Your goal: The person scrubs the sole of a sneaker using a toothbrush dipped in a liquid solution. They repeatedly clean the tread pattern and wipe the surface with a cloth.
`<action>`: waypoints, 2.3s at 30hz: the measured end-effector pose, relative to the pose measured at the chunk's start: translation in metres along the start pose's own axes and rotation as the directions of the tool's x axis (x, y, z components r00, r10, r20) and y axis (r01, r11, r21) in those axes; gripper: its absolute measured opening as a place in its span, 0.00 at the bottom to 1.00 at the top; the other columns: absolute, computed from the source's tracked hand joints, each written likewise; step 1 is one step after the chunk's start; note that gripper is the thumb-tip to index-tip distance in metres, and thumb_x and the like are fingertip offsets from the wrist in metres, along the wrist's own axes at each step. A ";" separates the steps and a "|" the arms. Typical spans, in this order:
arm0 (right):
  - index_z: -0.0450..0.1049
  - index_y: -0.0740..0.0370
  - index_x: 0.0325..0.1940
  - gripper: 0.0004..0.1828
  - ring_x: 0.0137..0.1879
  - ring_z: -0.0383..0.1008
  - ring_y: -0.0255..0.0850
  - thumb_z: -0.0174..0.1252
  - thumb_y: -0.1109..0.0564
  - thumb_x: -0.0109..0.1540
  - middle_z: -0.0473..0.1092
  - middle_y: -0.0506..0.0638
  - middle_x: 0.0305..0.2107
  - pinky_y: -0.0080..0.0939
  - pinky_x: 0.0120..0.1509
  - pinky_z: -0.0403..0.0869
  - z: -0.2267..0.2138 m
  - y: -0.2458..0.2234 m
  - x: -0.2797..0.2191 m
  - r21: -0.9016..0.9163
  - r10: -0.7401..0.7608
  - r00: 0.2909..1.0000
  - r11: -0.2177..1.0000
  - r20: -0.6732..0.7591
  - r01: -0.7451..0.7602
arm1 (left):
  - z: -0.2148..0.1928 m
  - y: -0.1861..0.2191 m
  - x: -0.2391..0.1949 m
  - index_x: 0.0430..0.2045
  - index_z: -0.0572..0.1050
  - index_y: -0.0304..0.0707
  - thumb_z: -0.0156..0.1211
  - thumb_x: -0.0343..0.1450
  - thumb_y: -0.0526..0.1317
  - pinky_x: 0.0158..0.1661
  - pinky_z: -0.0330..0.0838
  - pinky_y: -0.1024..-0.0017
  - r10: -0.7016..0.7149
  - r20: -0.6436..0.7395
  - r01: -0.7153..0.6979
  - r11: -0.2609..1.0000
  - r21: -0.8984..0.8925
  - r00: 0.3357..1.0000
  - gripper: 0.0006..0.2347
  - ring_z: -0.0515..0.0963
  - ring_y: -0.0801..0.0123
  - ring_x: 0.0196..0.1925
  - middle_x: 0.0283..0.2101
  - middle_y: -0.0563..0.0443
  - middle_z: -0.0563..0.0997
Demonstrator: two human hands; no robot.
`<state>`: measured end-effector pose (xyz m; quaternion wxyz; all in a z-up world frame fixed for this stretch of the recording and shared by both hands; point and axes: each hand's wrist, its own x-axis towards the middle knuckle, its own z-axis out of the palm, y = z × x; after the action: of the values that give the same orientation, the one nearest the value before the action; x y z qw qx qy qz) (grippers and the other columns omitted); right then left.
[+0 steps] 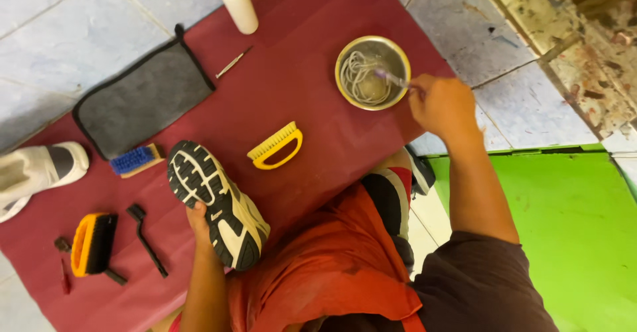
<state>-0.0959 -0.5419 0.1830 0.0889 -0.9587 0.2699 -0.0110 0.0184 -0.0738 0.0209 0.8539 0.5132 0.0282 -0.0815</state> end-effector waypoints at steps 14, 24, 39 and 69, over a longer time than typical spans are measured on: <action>0.83 0.50 0.51 0.15 0.41 0.80 0.64 0.58 0.52 0.62 0.79 0.61 0.31 0.63 0.47 0.78 0.040 0.011 0.023 0.025 -0.066 0.997 0.997 -0.027 0.067 | -0.007 -0.009 0.005 0.62 0.66 0.32 0.53 0.72 0.42 0.53 0.82 0.55 0.039 0.013 -0.036 0.988 -0.150 0.999 0.23 0.85 0.61 0.46 0.49 0.35 0.81; 0.83 0.52 0.50 0.13 0.40 0.81 0.62 0.59 0.54 0.64 0.78 0.59 0.30 0.60 0.45 0.79 0.045 0.027 0.020 -0.037 -0.093 0.990 0.995 -0.104 0.090 | -0.007 0.009 -0.003 0.58 0.70 0.40 0.54 0.74 0.46 0.55 0.78 0.67 0.037 0.112 -0.049 0.993 0.104 0.993 0.19 0.80 0.75 0.46 0.50 0.49 0.81; 0.85 0.51 0.46 0.12 0.43 0.80 0.64 0.61 0.54 0.61 0.80 0.57 0.33 0.61 0.50 0.77 0.032 0.003 0.000 0.057 -0.135 0.991 0.989 -0.019 0.136 | -0.001 0.014 0.000 0.59 0.70 0.35 0.51 0.74 0.46 0.52 0.77 0.68 0.050 0.130 -0.069 0.987 0.143 0.990 0.20 0.80 0.72 0.45 0.48 0.47 0.80; 0.84 0.47 0.49 0.12 0.41 0.80 0.64 0.59 0.53 0.63 0.79 0.57 0.29 0.62 0.47 0.78 0.074 0.030 0.009 0.024 -0.065 0.995 0.997 -0.074 0.067 | -0.017 0.000 0.018 0.61 0.67 0.31 0.51 0.75 0.42 0.55 0.77 0.65 0.086 0.099 -0.094 0.993 0.075 0.991 0.20 0.79 0.69 0.47 0.52 0.41 0.78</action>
<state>-0.0985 -0.5590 0.1045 0.0912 -0.9648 0.2408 -0.0528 0.0372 -0.0610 0.0106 0.8360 0.5431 -0.0391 -0.0686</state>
